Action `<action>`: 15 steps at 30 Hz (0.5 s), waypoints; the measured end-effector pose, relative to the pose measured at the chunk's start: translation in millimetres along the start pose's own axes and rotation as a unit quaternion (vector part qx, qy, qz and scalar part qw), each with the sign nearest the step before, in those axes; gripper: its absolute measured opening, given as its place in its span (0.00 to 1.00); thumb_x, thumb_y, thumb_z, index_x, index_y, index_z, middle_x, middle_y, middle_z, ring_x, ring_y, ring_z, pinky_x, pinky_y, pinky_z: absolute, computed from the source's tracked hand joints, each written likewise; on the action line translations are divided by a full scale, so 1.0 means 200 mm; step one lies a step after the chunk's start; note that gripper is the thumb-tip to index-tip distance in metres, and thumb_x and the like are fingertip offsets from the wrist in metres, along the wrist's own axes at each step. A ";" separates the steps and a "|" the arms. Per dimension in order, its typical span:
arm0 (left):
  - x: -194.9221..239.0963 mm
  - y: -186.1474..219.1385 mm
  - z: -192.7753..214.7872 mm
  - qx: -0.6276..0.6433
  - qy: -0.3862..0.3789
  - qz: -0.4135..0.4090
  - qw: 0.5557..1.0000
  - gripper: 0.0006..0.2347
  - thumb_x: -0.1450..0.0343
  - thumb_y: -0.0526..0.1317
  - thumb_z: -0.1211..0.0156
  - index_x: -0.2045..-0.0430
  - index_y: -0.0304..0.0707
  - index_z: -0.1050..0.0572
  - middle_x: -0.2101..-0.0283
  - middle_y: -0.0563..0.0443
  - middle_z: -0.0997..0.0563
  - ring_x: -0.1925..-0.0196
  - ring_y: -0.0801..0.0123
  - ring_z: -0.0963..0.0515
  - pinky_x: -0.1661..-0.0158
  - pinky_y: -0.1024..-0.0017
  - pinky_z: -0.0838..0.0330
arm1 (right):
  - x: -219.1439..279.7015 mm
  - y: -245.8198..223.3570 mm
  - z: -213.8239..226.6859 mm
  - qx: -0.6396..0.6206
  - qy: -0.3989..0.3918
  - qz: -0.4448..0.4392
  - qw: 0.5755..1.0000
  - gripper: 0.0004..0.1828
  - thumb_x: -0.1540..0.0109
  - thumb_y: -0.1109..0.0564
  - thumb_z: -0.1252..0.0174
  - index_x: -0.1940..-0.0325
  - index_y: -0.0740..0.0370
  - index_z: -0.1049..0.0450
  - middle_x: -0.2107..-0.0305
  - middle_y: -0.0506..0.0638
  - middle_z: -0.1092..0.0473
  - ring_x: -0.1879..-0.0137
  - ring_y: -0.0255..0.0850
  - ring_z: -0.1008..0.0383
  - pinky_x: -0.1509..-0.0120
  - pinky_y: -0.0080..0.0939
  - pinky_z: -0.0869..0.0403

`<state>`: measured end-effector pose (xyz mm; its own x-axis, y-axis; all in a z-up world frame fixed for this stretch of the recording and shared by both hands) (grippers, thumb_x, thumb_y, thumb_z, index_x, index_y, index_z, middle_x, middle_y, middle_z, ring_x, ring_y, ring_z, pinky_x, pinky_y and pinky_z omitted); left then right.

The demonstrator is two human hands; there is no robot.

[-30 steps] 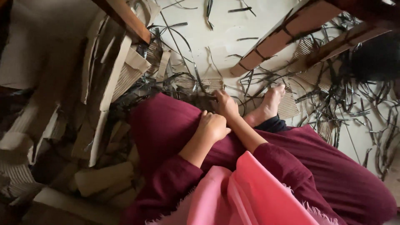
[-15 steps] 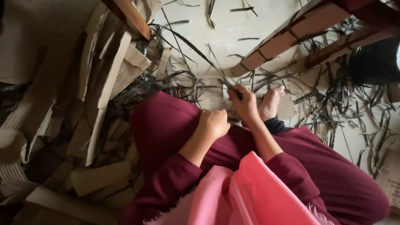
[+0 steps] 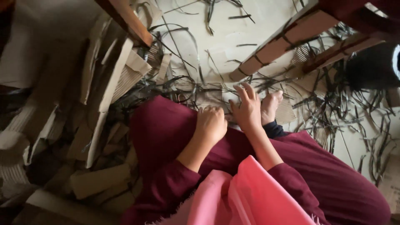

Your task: The person sits on the floor and weaves thin, dark strips of material into a wooden frame. They pull the strips through the frame, adjust the tension, and occasionally cut the strips with a tool. The workspace is cluttered with loose strips and other materials.

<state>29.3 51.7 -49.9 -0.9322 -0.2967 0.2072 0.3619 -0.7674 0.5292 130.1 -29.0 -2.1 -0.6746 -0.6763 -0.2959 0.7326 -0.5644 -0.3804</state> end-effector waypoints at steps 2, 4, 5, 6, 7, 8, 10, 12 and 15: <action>0.04 -0.01 0.09 -0.004 0.037 0.011 0.999 0.14 0.37 0.42 0.42 0.64 0.32 0.21 0.63 0.37 0.17 0.55 0.43 0.17 0.47 0.43 0.30 | -0.04 -0.12 0.00 0.037 -0.012 0.031 0.999 0.27 0.45 0.51 0.29 0.41 0.50 0.23 0.41 0.54 0.31 0.43 0.60 0.29 0.46 0.59 0.29; 0.05 -0.05 0.10 -0.008 0.072 0.021 0.997 0.12 0.39 0.40 0.40 0.68 0.31 0.20 0.64 0.34 0.19 0.56 0.41 0.18 0.50 0.44 0.28 | -0.08 -0.22 -0.04 0.074 -0.023 0.061 0.995 0.23 0.42 0.46 0.30 0.43 0.46 0.22 0.40 0.49 0.31 0.39 0.56 0.33 0.44 0.56 0.32; 0.02 -0.09 0.02 -0.003 0.021 0.030 0.999 0.12 0.37 0.39 0.46 0.68 0.29 0.19 0.65 0.33 0.18 0.57 0.40 0.17 0.52 0.44 0.28 | -0.11 -0.28 -0.09 0.037 -0.046 0.102 0.993 0.20 0.40 0.47 0.33 0.43 0.45 0.22 0.42 0.48 0.29 0.40 0.55 0.33 0.42 0.53 0.32; 0.00 -0.13 -0.06 0.003 -0.030 0.040 0.999 0.14 0.35 0.38 0.51 0.69 0.28 0.18 0.66 0.33 0.17 0.58 0.39 0.17 0.53 0.44 0.27 | -0.14 -0.34 -0.14 -0.001 -0.068 0.143 0.987 0.18 0.38 0.47 0.35 0.43 0.43 0.22 0.45 0.47 0.26 0.41 0.55 0.33 0.41 0.50 0.32; 0.00 -0.14 -0.05 0.004 -0.029 0.041 0.999 0.14 0.35 0.38 0.51 0.69 0.28 0.18 0.66 0.33 0.17 0.58 0.39 0.17 0.53 0.44 0.27 | -0.16 -0.35 -0.21 -0.002 -0.069 0.144 0.987 0.18 0.38 0.47 0.35 0.43 0.43 0.22 0.45 0.47 0.26 0.41 0.55 0.33 0.41 0.50 0.32; -0.01 -0.16 -0.06 -0.021 -0.061 0.042 0.997 0.15 0.35 0.38 0.50 0.66 0.27 0.18 0.63 0.31 0.17 0.56 0.39 0.18 0.51 0.46 0.28 | -0.18 -0.37 -0.30 0.000 -0.110 0.162 0.981 0.22 0.37 0.46 0.37 0.38 0.39 0.25 0.38 0.43 0.32 0.37 0.54 0.36 0.39 0.53 0.35; 0.00 -0.15 0.01 -0.046 -0.091 0.047 0.994 0.15 0.36 0.38 0.49 0.64 0.25 0.18 0.60 0.28 0.18 0.54 0.38 0.19 0.50 0.48 0.28 | -0.21 -0.39 -0.45 0.000 -0.151 0.184 0.971 0.27 0.37 0.45 0.39 0.32 0.35 0.29 0.31 0.38 0.37 0.34 0.53 0.39 0.37 0.56 0.38; 0.05 -0.10 0.12 -0.018 -0.156 0.054 0.986 0.18 0.32 0.36 0.56 0.60 0.21 0.19 0.51 0.27 0.19 0.42 0.36 0.24 0.39 0.51 0.36 | -0.18 -0.38 -0.61 0.077 -0.207 0.224 0.949 0.26 0.38 0.40 0.39 0.36 0.35 0.29 0.22 0.41 0.51 0.22 0.56 0.53 0.32 0.65 0.45; 0.03 -0.13 0.10 0.020 -0.114 0.047 0.992 0.17 0.33 0.39 0.53 0.63 0.25 0.17 0.58 0.30 0.16 0.49 0.38 0.19 0.45 0.49 0.31 | -0.19 -0.32 -0.55 -0.062 -0.274 0.120 0.952 0.14 0.32 0.47 0.44 0.42 0.40 0.25 0.33 0.41 0.33 0.20 0.53 0.49 0.29 0.74 0.50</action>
<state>13.9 80.8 -44.5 -0.8719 -0.2260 0.4344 0.4504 -0.7185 0.5300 98.5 84.0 -62.3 -0.3156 -0.9433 0.1025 0.8207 -0.3256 -0.4695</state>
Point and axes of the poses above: each hand's wrist, its own x-axis away from the middle knuckle, its own z-axis out of the back of the hand, y = z × x, the point moved 7 cm from there along -x, towards the middle knuckle
